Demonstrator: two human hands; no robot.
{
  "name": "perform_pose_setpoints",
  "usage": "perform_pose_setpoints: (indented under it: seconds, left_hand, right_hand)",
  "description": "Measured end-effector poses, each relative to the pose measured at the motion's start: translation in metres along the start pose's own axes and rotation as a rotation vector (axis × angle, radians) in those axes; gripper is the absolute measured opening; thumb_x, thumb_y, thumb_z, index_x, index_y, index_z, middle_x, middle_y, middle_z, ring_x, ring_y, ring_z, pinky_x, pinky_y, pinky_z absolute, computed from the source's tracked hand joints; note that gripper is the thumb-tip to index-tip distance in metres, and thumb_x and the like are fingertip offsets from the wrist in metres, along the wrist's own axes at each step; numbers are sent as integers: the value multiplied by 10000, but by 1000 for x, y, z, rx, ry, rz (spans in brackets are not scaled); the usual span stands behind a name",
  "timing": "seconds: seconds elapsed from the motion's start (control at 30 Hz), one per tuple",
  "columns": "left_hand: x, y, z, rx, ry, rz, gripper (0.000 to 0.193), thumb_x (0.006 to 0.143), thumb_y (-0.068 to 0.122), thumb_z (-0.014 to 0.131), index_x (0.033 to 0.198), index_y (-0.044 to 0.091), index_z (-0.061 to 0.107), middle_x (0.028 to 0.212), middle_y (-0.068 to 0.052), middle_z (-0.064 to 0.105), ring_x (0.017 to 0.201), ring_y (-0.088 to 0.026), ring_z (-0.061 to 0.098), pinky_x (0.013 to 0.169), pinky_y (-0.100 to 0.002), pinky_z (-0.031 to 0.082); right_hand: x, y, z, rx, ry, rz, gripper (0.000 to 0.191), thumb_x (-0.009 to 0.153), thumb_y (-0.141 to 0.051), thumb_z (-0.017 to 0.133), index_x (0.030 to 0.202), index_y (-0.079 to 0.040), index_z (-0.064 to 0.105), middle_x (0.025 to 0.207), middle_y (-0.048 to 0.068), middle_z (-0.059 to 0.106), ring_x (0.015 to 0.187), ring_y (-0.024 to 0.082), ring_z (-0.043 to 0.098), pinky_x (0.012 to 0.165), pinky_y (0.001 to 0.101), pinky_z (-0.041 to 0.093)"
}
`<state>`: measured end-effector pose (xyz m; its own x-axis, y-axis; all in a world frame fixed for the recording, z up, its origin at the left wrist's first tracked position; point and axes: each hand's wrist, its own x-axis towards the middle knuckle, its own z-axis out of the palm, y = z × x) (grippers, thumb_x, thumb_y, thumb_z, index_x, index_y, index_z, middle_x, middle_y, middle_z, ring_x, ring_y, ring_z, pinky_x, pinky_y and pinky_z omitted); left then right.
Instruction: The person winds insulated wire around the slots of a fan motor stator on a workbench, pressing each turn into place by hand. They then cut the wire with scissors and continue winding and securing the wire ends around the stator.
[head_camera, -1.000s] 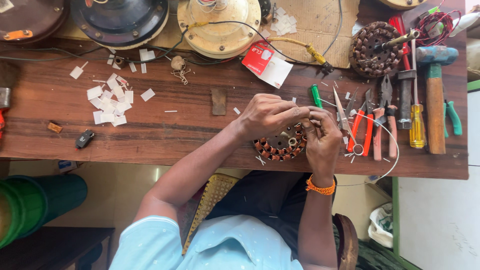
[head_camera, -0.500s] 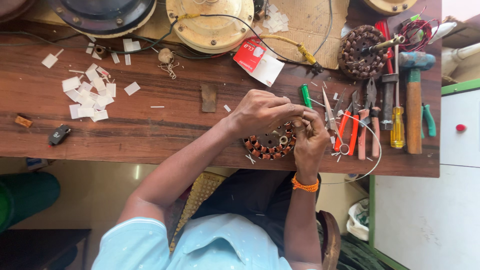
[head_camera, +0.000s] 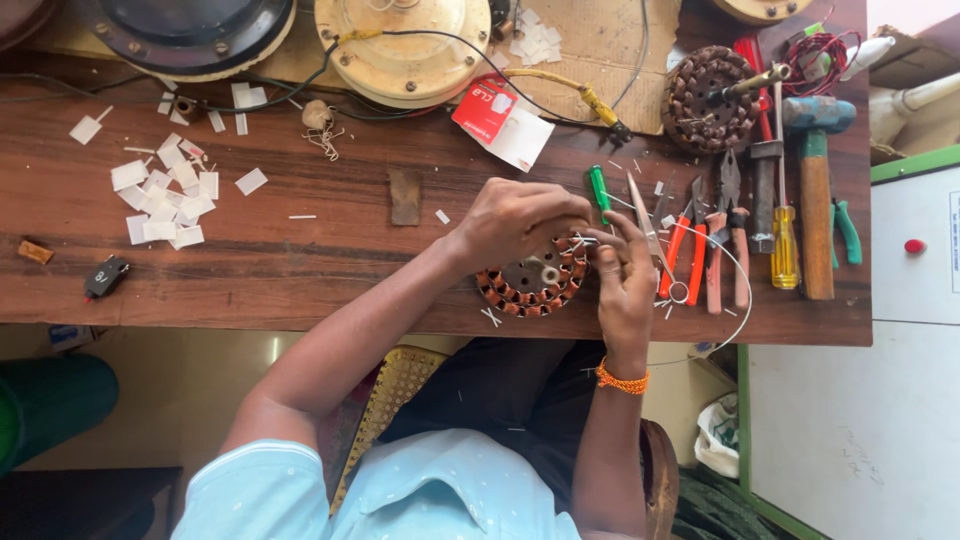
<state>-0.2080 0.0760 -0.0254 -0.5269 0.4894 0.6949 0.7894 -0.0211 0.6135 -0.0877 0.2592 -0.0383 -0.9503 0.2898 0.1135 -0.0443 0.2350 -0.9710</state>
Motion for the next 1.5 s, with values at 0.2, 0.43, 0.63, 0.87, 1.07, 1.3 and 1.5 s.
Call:
perform_pose_setpoints:
  seconds: [0.2, 0.43, 0.63, 0.87, 1.07, 1.3, 1.5]
  left_hand:
    - [3, -5, 1, 141, 46, -153, 147, 987, 214, 708, 1077, 101, 682, 914, -61, 740, 796, -266, 739, 675, -377, 561]
    - [3, -14, -2, -54, 7, -246, 118, 1028, 179, 672, 1082, 78, 645, 846, -65, 720, 723, -170, 755, 650, -325, 567]
    - [0, -13, 0, -74, 15, -222, 113, 1023, 164, 670, 1082, 70, 649, 834, -49, 715, 717, -137, 753, 652, -309, 574]
    - [0, -15, 1, -48, 21, -218, 118, 1009, 168, 691, 1093, 88, 667, 853, -37, 726, 727, -139, 757, 669, -318, 577]
    - [-2, -17, 3, -11, 43, -193, 139, 990, 158, 699, 1108, 93, 662, 930, -72, 731, 827, -240, 751, 717, -380, 569]
    - [-5, -25, 8, -19, 67, -163, 156, 983, 145, 691, 1129, 102, 661, 976, -70, 745, 892, -281, 746, 756, -392, 578]
    - [-7, -22, 10, -6, 90, -138, 184, 959, 137, 696, 1138, 111, 663, 1016, -59, 757, 903, -272, 749, 765, -383, 588]
  right_hand:
    - [-8, -4, 2, -18, -22, -33, 455, 1024, -108, 659, 1436, -12, 491, 1221, 116, 715, 1097, 150, 685, 954, 291, 557]
    - [-6, 11, -4, -6, 6, -18, 347, 1105, -283, 551, 1296, -8, 641, 1151, 100, 714, 1019, 139, 712, 929, 281, 595]
    - [1, 10, -7, 115, 20, -123, 356, 1109, -321, 568, 1157, 14, 677, 1167, 94, 707, 985, 141, 687, 906, 289, 596]
    - [37, -15, -23, -31, -257, -37, 290, 1058, -241, 617, 1152, 14, 719, 1030, 45, 733, 944, 114, 684, 854, 267, 569]
    - [80, -37, -29, -353, -673, -93, 235, 893, -90, 749, 1115, -15, 746, 973, 54, 715, 867, 114, 658, 736, 277, 536]
    - [87, -48, -28, -511, -715, -115, 241, 847, -72, 782, 1083, -30, 754, 928, 67, 761, 835, 119, 691, 746, 302, 542]
    - [79, -56, -31, -576, -696, -137, 222, 839, -66, 781, 1055, -27, 747, 861, 78, 749, 731, 116, 676, 678, 294, 539]
